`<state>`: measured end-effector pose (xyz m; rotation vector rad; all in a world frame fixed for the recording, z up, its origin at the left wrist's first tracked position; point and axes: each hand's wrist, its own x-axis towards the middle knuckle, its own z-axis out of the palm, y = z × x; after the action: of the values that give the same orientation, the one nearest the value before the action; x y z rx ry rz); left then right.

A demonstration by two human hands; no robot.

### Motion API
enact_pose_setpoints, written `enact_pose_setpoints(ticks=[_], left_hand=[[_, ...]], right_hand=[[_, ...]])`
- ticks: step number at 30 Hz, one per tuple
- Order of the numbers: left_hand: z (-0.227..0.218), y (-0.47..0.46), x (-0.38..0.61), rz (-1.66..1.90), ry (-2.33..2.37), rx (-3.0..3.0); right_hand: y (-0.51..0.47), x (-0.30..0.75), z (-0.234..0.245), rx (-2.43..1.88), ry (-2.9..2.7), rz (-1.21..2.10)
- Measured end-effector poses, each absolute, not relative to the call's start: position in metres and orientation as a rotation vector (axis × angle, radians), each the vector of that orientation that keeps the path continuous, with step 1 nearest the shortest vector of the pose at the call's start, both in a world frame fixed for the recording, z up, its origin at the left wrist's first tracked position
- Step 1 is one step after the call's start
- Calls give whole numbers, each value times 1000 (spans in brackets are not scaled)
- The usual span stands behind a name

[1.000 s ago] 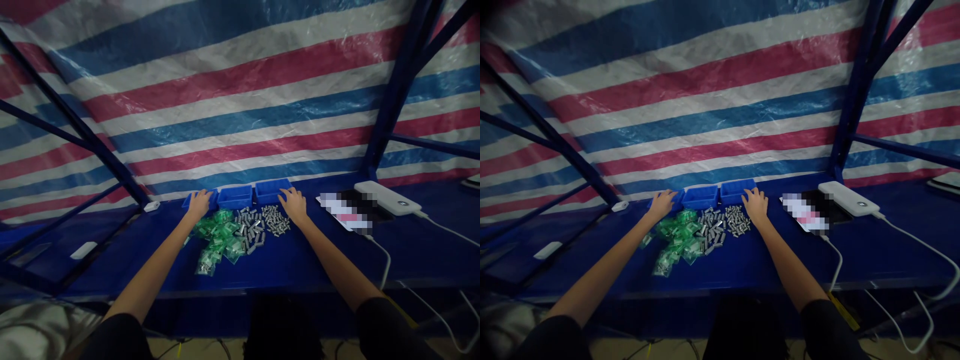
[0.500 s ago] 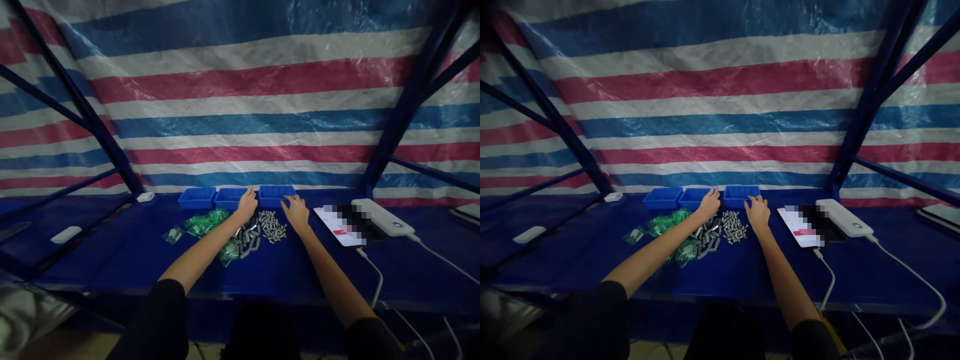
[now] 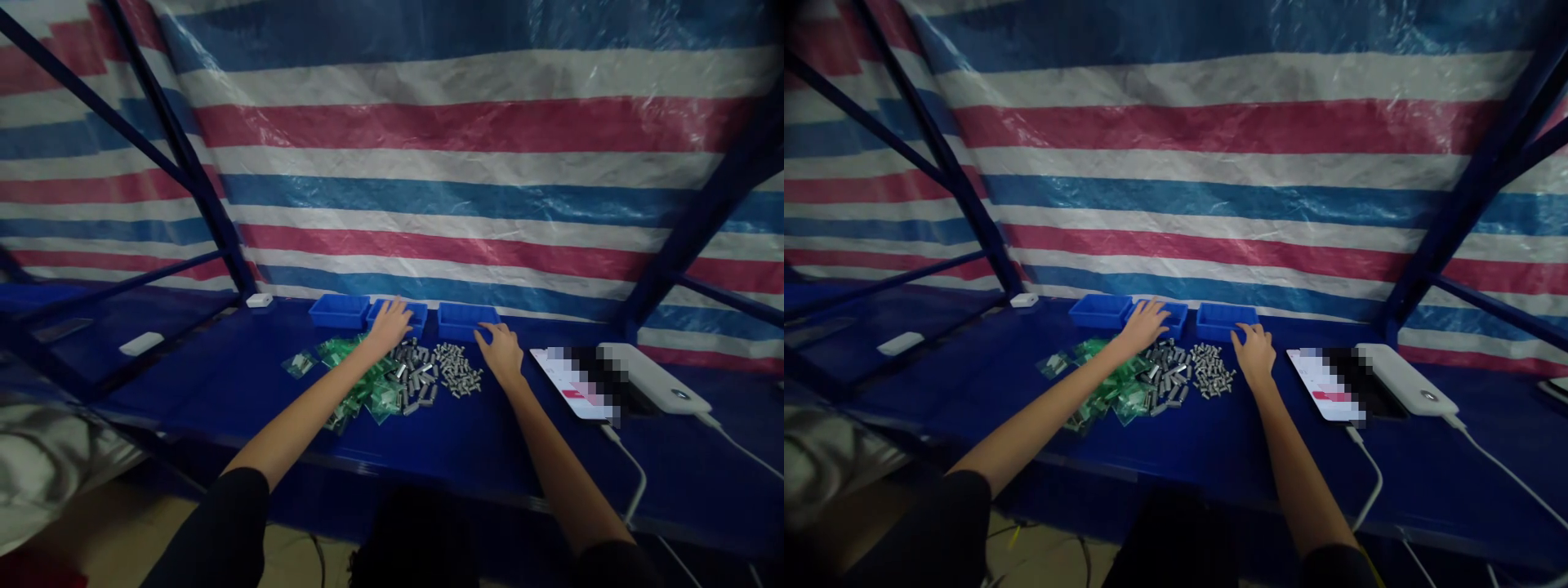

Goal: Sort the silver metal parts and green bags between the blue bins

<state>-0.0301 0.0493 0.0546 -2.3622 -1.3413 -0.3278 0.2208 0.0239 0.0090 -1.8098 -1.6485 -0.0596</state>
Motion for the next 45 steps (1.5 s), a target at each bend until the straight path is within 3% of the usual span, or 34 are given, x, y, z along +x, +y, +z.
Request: enact_pose_setpoints(ticks=[5,13,17,22,32,38,45], left_hand=[[51,53,-60,-193,-1507,-2388],[42,57,-62,-370,-1451,-2398],[52,59,-79,-607,-1768,-2036],[57,63,-109,-361,-2133,-2035],[60,48,-109,-398,-2082,-2137],[67,25,-69,-685,-1657,-2187],[46,26,-13,-386,-1528,-2541]], right_hand=[[25,219,7,-1729,-1656,-46],[28,220,2,-1597,-1695,-10],[25,220,7,-1586,-1682,20],[21,222,14,-1603,-1661,47],[13,226,26,-1630,-1629,-11],[0,220,41,-1581,-1666,-13],[2,219,40,-1604,-1673,138]])
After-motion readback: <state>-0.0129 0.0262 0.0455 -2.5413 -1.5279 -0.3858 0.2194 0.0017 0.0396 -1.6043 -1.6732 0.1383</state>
